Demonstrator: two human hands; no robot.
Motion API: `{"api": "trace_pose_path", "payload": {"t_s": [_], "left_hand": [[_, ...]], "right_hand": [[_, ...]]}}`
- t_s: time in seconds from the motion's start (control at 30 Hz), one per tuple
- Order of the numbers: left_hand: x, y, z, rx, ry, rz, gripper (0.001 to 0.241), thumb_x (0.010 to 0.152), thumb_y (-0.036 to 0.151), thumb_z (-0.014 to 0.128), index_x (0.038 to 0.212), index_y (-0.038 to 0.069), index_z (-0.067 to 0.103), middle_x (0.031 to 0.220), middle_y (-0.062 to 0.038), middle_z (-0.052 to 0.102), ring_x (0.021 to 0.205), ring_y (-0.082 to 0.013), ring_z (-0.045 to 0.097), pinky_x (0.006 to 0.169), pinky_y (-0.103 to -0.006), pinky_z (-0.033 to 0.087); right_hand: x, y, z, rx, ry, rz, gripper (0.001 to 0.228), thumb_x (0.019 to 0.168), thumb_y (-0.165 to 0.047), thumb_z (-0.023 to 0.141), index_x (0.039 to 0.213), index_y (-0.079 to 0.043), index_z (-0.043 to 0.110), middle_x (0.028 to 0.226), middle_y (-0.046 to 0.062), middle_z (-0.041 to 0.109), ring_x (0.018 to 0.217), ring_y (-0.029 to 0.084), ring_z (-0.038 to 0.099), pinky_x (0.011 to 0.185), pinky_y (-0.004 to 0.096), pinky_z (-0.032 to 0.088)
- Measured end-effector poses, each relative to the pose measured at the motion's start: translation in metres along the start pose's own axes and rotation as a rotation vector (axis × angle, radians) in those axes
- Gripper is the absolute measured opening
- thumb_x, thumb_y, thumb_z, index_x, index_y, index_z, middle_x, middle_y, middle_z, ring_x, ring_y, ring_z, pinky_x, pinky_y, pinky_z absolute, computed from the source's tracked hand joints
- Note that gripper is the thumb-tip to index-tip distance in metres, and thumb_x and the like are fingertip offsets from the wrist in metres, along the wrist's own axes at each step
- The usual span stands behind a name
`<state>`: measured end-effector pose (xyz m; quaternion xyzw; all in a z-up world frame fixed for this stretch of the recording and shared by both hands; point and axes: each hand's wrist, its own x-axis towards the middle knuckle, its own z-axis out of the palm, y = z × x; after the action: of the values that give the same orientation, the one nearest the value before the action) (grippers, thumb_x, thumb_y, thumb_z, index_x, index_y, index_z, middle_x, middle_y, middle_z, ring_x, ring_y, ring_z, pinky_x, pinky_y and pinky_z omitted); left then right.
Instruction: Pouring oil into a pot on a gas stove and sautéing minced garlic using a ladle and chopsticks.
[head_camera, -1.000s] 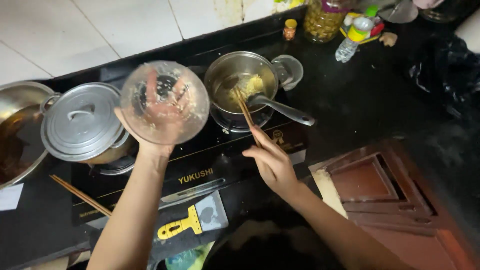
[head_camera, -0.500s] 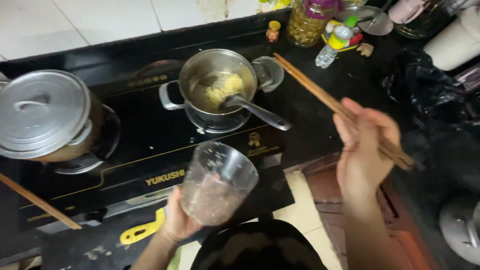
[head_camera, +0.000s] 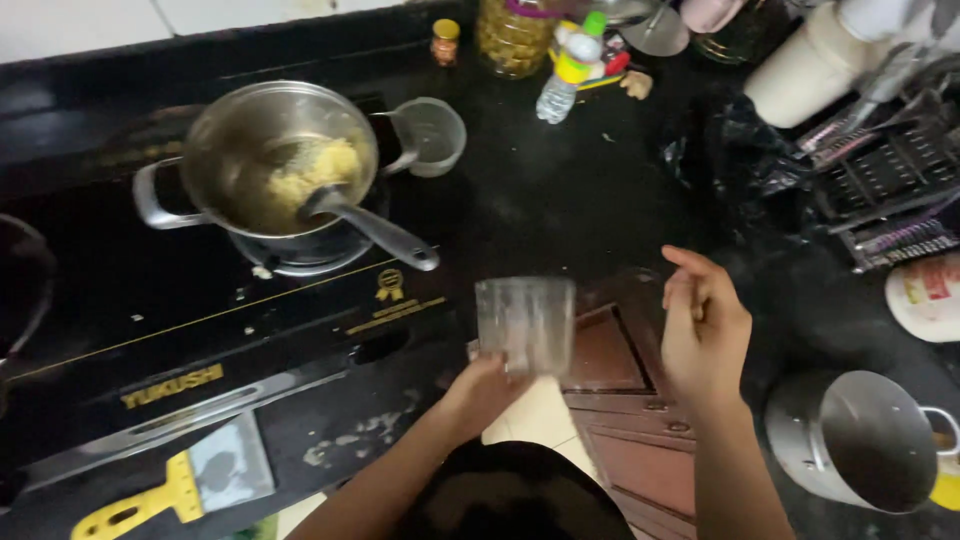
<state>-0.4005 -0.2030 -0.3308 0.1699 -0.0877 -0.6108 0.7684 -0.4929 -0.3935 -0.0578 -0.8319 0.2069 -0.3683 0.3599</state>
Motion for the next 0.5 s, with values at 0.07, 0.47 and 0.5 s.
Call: {"api": "trace_pose_path", "payload": {"t_s": [0.07,0.47,0.5], "left_hand": [[0.039,-0.001,0.011,0.088,0.167,0.09,0.078,0.091,0.044,0.067,0.152,0.005,0.038,0.151,-0.015,0.051,0.142,-0.0301,0.047,0.124,-0.0461,0.028],[0.173,0.046,0.012,0.924,1.215,0.634,0.12,0.06,0.016,0.096,0.157,0.013,0.026,0.139,-0.017,0.058,0.126,-0.0368,0.059,0.105,-0.0435,0.049],[0.179,0.046,0.01,1.019,1.349,0.503,0.126,0.058,0.02,0.097,0.16,0.015,0.022,0.141,-0.018,0.056,0.127,-0.0392,0.058,0.106,-0.0446,0.047]], "right_hand": [[0.001,0.009,-0.012,-0.045,0.024,0.052,0.022,0.108,-0.002,0.053,0.127,-0.001,0.065,0.079,-0.004,0.047,0.072,0.003,0.042,0.067,0.018,0.036],[0.004,0.0,-0.024,-0.194,-0.243,-0.016,0.016,0.09,-0.007,0.072,0.106,-0.003,0.074,0.089,0.002,0.071,0.075,0.006,0.067,0.061,0.02,0.056],[0.002,-0.002,-0.019,-0.242,-0.292,-0.11,0.012,0.09,-0.008,0.074,0.101,-0.004,0.075,0.089,0.005,0.071,0.076,0.008,0.071,0.063,0.022,0.062]]}}
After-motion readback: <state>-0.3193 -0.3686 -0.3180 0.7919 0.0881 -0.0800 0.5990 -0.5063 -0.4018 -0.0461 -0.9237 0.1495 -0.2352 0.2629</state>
